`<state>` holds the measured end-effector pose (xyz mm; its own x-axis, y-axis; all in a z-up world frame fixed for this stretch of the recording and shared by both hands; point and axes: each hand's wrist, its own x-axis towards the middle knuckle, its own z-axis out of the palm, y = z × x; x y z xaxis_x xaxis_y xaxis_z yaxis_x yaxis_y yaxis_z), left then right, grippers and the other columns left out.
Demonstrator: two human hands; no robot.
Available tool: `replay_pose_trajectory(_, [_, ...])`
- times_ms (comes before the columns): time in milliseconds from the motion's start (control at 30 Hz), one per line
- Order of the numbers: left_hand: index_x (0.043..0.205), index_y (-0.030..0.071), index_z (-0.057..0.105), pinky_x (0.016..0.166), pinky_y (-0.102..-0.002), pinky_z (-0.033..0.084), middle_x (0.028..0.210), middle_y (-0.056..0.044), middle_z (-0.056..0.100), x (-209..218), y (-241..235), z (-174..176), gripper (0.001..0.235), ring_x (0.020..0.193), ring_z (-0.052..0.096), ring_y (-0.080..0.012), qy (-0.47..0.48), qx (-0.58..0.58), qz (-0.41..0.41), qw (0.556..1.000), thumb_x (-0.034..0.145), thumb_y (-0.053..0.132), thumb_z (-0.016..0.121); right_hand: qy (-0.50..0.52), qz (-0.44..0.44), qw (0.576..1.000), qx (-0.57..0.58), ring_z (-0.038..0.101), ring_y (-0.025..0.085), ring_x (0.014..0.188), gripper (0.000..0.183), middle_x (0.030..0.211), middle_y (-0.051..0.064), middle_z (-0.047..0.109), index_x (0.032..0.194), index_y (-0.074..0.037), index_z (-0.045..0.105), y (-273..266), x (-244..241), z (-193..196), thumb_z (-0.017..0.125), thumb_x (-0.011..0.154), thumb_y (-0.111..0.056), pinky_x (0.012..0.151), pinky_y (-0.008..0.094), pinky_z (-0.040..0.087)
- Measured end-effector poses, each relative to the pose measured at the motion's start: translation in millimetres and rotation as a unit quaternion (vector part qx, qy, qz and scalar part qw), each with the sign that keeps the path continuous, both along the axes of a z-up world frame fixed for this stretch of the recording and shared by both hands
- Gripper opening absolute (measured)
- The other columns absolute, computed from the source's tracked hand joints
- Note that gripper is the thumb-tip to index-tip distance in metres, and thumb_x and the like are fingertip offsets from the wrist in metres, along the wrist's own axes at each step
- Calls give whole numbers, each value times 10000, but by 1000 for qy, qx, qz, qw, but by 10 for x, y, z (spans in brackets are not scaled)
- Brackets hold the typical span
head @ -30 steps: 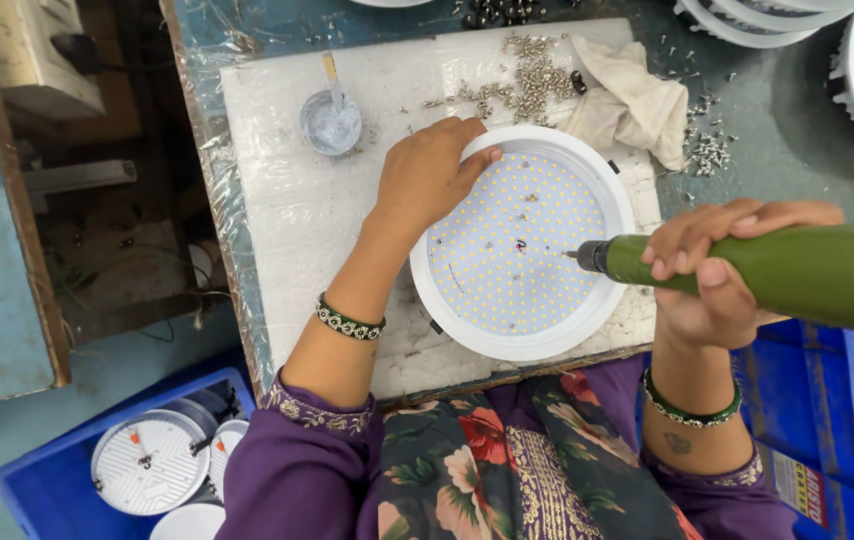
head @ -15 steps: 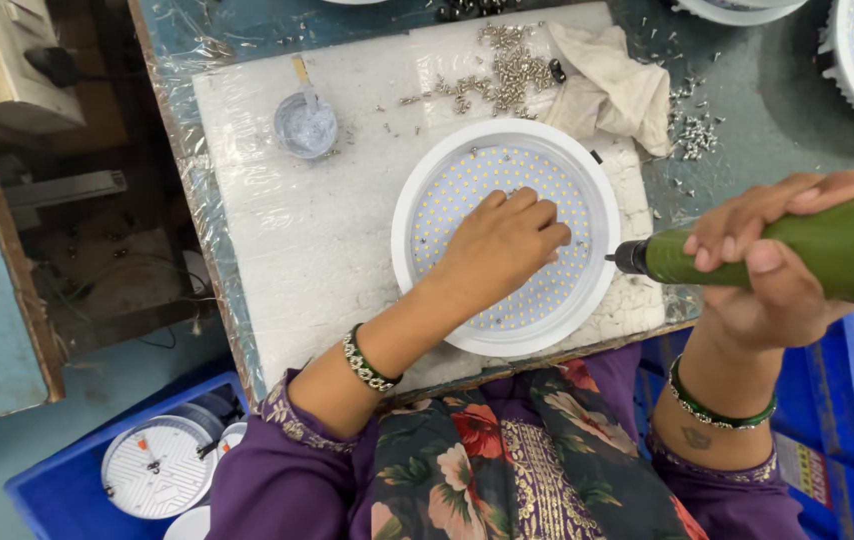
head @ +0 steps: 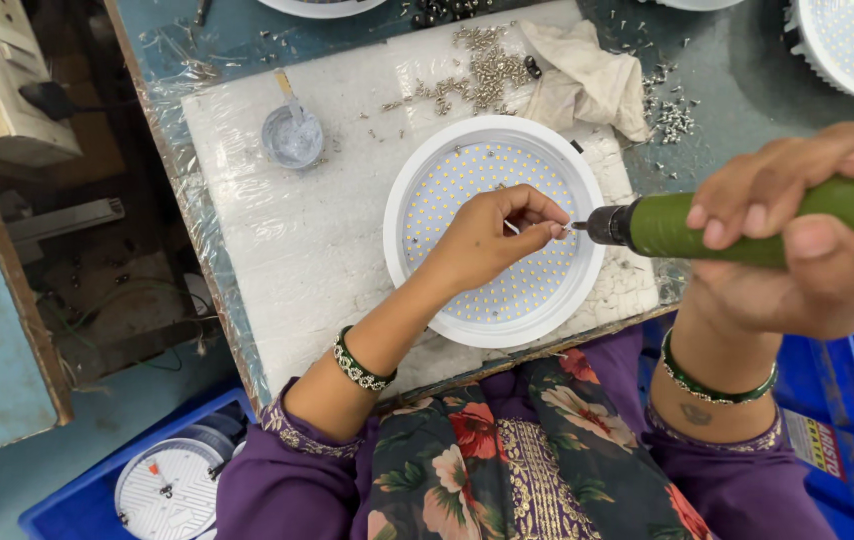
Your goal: The person places a circular LED circuit board into a white light fixture housing, positions several small screws into holes by hand, and then uses a power screwdriver to tighten the screws into the housing.
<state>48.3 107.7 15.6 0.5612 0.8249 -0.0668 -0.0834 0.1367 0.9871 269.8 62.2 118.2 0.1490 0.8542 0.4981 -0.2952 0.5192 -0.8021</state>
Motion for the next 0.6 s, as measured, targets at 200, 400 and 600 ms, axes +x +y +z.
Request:
replay_pose_trajectory(200, [1148, -14, 699, 769, -199, 524, 1007, -59, 776, 16, 29, -173, 208, 875, 677, -44, -114, -69, -32, 991, 983, 110, 673, 1, -1, 1000, 4, 453, 228, 576, 323, 779, 116, 460, 1239, -1, 471, 34, -25, -6, 564, 958, -131, 562, 379, 464])
replay_pose_trajectory(400, [1159, -3, 702, 703, -206, 507, 999, -63, 777, 16, 46, -205, 224, 801, 633, -38, -117, -99, -46, 987, 987, 136, 667, 12, -8, 1000, -3, 460, 226, 582, 331, 790, 107, 461, 1247, -5, 474, 10, 40, -49, 552, 956, -141, 576, 381, 466])
replay_pose_trajectory(600, [1169, 2, 703, 711, -220, 520, 1014, -56, 780, 4, 53, -216, 239, 775, 613, -40, -135, -120, -46, 983, 986, 152, 669, 6, -3, 1000, -17, 459, 228, 595, 272, 788, 96, 454, 1211, -24, 479, -33, 102, -52, 550, 979, -148, 601, 382, 466])
